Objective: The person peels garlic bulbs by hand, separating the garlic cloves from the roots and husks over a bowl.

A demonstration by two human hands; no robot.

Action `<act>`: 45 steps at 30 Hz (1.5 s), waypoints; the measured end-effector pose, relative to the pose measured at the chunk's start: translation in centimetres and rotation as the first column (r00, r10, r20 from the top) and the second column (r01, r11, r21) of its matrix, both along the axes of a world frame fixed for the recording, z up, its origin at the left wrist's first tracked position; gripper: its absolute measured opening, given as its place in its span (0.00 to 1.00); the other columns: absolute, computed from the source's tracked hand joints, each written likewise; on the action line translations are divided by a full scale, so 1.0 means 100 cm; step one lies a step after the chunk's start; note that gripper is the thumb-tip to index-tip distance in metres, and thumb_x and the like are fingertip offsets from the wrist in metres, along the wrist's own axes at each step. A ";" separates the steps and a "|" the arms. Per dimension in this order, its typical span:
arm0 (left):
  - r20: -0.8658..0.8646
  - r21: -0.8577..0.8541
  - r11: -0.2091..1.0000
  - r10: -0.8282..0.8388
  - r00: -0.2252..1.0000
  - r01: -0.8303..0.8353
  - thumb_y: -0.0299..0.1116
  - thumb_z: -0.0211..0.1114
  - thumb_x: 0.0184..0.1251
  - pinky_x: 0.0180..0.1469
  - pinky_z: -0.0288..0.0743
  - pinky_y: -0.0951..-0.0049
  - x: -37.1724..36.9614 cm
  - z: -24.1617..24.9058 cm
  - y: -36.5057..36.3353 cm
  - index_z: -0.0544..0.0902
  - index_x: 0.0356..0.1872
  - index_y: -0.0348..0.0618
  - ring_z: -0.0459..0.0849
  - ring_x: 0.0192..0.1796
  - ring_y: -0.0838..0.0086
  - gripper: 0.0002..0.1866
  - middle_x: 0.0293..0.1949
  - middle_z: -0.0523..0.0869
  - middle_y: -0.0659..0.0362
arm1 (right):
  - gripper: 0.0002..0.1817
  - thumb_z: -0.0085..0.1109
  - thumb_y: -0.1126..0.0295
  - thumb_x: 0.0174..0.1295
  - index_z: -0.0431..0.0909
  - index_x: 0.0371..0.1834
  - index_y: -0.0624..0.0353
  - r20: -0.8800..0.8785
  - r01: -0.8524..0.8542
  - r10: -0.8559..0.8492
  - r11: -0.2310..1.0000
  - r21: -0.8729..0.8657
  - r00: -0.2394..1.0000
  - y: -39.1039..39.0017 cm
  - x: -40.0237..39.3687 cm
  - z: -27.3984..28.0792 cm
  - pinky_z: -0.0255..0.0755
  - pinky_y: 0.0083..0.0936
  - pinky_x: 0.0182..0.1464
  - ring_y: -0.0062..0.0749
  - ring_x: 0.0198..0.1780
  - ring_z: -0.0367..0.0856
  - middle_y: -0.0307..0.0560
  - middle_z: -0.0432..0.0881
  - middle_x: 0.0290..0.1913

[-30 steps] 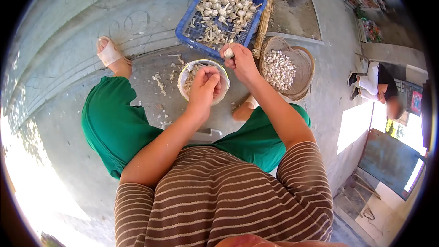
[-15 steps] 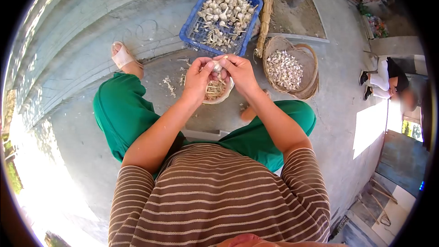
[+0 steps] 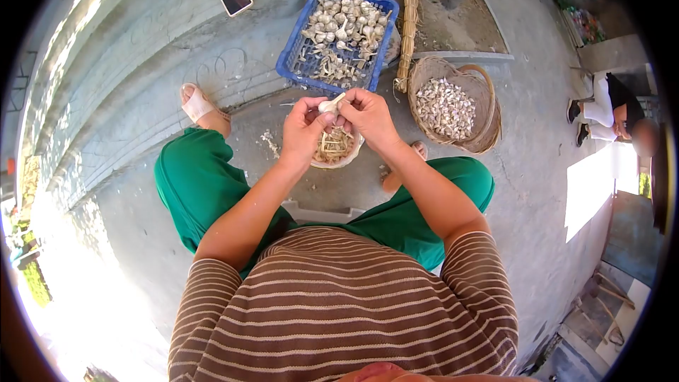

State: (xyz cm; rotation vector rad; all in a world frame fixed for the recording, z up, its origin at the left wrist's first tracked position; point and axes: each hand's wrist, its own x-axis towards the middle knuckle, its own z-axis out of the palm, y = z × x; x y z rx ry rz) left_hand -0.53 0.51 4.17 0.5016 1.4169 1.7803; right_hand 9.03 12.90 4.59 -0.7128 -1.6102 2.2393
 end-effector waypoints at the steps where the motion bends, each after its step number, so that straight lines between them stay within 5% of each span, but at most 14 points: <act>1: -0.010 0.003 1.000 -0.012 1.000 0.012 0.24 0.63 0.61 0.36 0.73 0.80 0.000 0.000 0.000 0.74 0.47 0.36 0.76 0.32 0.81 0.14 0.35 0.81 0.60 | 0.05 0.57 0.74 0.60 0.75 0.32 0.65 0.000 0.022 -0.022 1.000 0.020 1.000 -0.001 0.000 -0.001 0.71 0.13 0.23 0.17 0.23 0.76 0.41 0.80 0.27; 10: 0.322 0.078 0.996 -0.054 0.945 0.030 0.30 0.50 0.72 0.45 0.75 0.74 -0.003 0.009 0.005 0.72 0.57 0.34 0.77 0.39 0.76 0.16 0.43 0.79 0.57 | 0.06 0.56 0.74 0.62 0.76 0.40 0.65 -0.072 0.021 -0.019 0.999 0.026 0.997 0.000 -0.006 0.010 0.70 0.13 0.24 0.15 0.25 0.75 0.40 0.79 0.28; 15: 0.322 0.020 0.997 -0.077 0.944 0.074 0.35 0.47 0.74 0.44 0.75 0.73 -0.007 -0.002 0.001 0.70 0.60 0.35 0.76 0.39 0.76 0.19 0.43 0.79 0.57 | 0.06 0.56 0.74 0.62 0.77 0.39 0.64 0.016 -0.054 0.053 0.992 0.114 0.998 0.002 -0.010 0.010 0.72 0.13 0.25 0.15 0.25 0.75 0.39 0.79 0.28; 23: 0.364 0.074 0.997 -0.037 0.931 0.011 0.37 0.49 0.74 0.43 0.74 0.73 -0.007 0.002 0.000 0.72 0.51 0.36 0.76 0.38 0.76 0.15 0.40 0.78 0.59 | 0.04 0.58 0.75 0.61 0.76 0.36 0.64 0.065 -0.096 0.083 0.971 0.217 0.994 0.005 -0.010 0.014 0.71 0.13 0.23 0.14 0.24 0.76 0.39 0.79 0.26; 31: 0.311 0.022 0.995 -0.095 0.946 0.093 0.28 0.57 0.67 0.39 0.73 0.78 -0.008 0.003 -0.006 0.75 0.51 0.34 0.76 0.35 0.80 0.13 0.36 0.79 0.61 | 0.03 0.60 0.76 0.58 0.76 0.31 0.62 -0.028 0.002 0.018 0.794 0.608 0.999 0.000 -0.006 0.012 0.67 0.13 0.25 0.11 0.25 0.73 0.33 0.75 0.24; 35: 0.266 -0.049 0.987 -0.133 0.955 0.151 0.26 0.57 0.67 0.37 0.72 0.79 -0.007 0.011 -0.008 0.74 0.51 0.35 0.75 0.34 0.80 0.14 0.36 0.78 0.61 | 0.02 0.60 0.76 0.58 0.76 0.31 0.62 0.022 -0.041 0.034 0.801 0.597 0.999 0.002 -0.001 0.016 0.67 0.14 0.26 0.10 0.26 0.72 0.33 0.75 0.24; 43: 0.302 0.002 0.984 -0.169 0.938 0.176 0.27 0.53 0.69 0.36 0.74 0.78 -0.011 0.014 -0.007 0.72 0.49 0.36 0.75 0.33 0.79 0.10 0.37 0.78 0.59 | 0.04 0.55 0.74 0.61 0.76 0.33 0.64 0.099 -0.117 0.094 0.958 0.260 0.991 0.009 -0.001 0.010 0.68 0.13 0.25 0.11 0.24 0.73 0.33 0.76 0.25; 45: 0.335 0.024 0.988 -0.149 0.930 0.150 0.27 0.53 0.70 0.35 0.74 0.78 -0.014 0.014 -0.007 0.72 0.49 0.36 0.76 0.32 0.79 0.10 0.36 0.78 0.59 | 0.04 0.56 0.74 0.60 0.76 0.33 0.64 0.134 -0.097 0.058 0.945 0.311 0.989 0.010 -0.002 0.002 0.70 0.16 0.26 0.15 0.24 0.76 0.36 0.78 0.25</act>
